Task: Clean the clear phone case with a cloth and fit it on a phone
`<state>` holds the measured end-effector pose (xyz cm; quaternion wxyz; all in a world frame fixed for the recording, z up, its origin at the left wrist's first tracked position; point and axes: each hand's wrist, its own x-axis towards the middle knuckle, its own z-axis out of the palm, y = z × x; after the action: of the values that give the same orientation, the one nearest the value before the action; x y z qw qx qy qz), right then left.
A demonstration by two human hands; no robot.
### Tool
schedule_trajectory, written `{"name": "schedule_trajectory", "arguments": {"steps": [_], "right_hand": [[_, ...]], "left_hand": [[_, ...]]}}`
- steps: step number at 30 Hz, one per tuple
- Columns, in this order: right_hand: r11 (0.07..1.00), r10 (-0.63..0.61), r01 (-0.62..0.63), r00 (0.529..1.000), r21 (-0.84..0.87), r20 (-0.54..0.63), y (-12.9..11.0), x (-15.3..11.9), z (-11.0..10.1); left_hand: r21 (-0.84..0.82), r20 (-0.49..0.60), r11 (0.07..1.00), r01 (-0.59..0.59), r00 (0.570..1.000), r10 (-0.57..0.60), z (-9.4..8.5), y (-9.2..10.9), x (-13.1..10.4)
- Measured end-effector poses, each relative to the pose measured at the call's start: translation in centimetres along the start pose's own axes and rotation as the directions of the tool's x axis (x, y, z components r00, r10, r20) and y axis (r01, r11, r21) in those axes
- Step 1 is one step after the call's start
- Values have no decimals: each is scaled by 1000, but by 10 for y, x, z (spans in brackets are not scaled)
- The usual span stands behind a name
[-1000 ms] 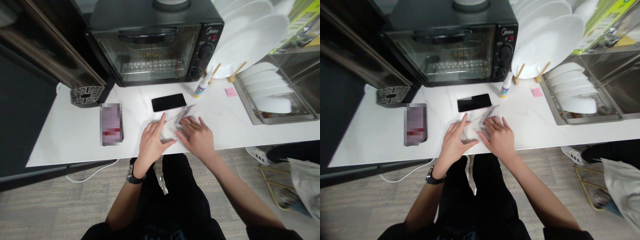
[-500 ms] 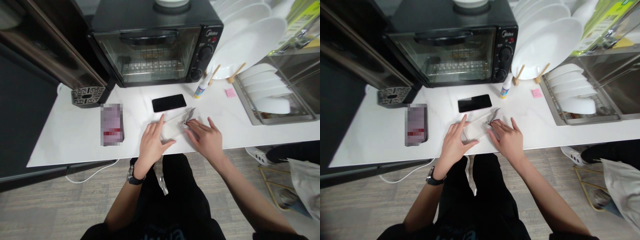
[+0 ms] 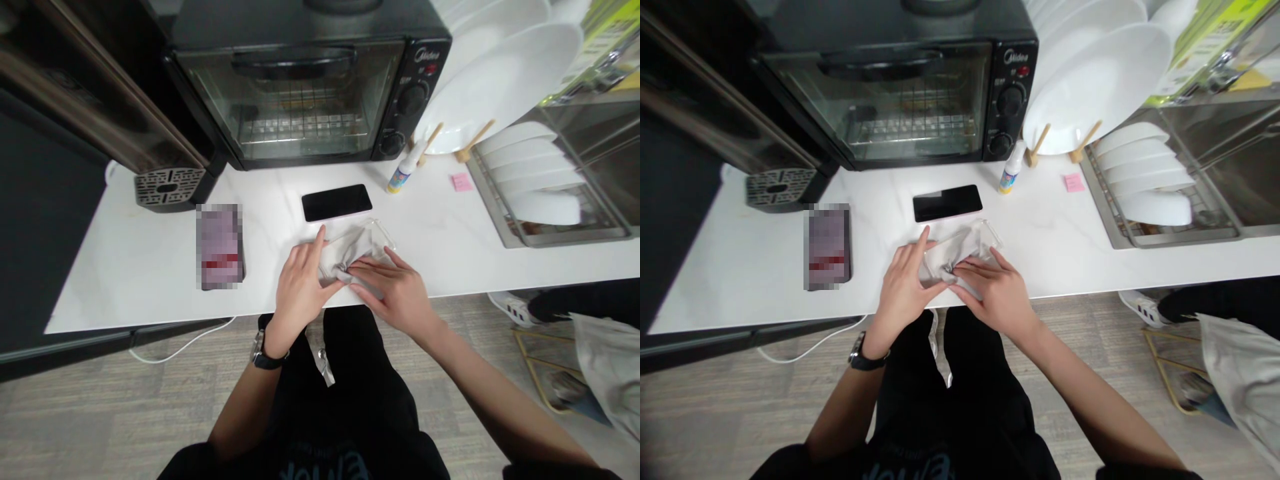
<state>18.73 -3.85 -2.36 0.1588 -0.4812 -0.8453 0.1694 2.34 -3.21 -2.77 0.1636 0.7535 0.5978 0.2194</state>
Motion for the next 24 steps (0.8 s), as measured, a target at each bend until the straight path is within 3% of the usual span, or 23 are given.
{"name": "schedule_trajectory", "arguments": {"steps": [4,7,12,17,20,24], "right_hand": [[983,137,-150,983,-107,-126,18,3,-7],[974,156,-181,973,-139,-169,16,16,-3],[997,29,-36,995,-75,-97,-12,31,14],[991,-120,119,993,57,12,-24,20,15],[995,-79,79,997,61,8,-15,8,8],[997,71,-75,994,-37,-88,4,0,-2]], "left_hand": [[-19,-4,1000,-7,1000,7,-1,1,2],[-38,12,999,-1,1000,2,-1,0,3],[-53,15,998,-14,1000,15,-2,-2,3],[-36,28,999,-25,999,26,-3,-3,1],[-25,5,1000,-5,1000,6,-2,-1,1],[-32,5,999,-3,1000,3,-2,0,2]]}}
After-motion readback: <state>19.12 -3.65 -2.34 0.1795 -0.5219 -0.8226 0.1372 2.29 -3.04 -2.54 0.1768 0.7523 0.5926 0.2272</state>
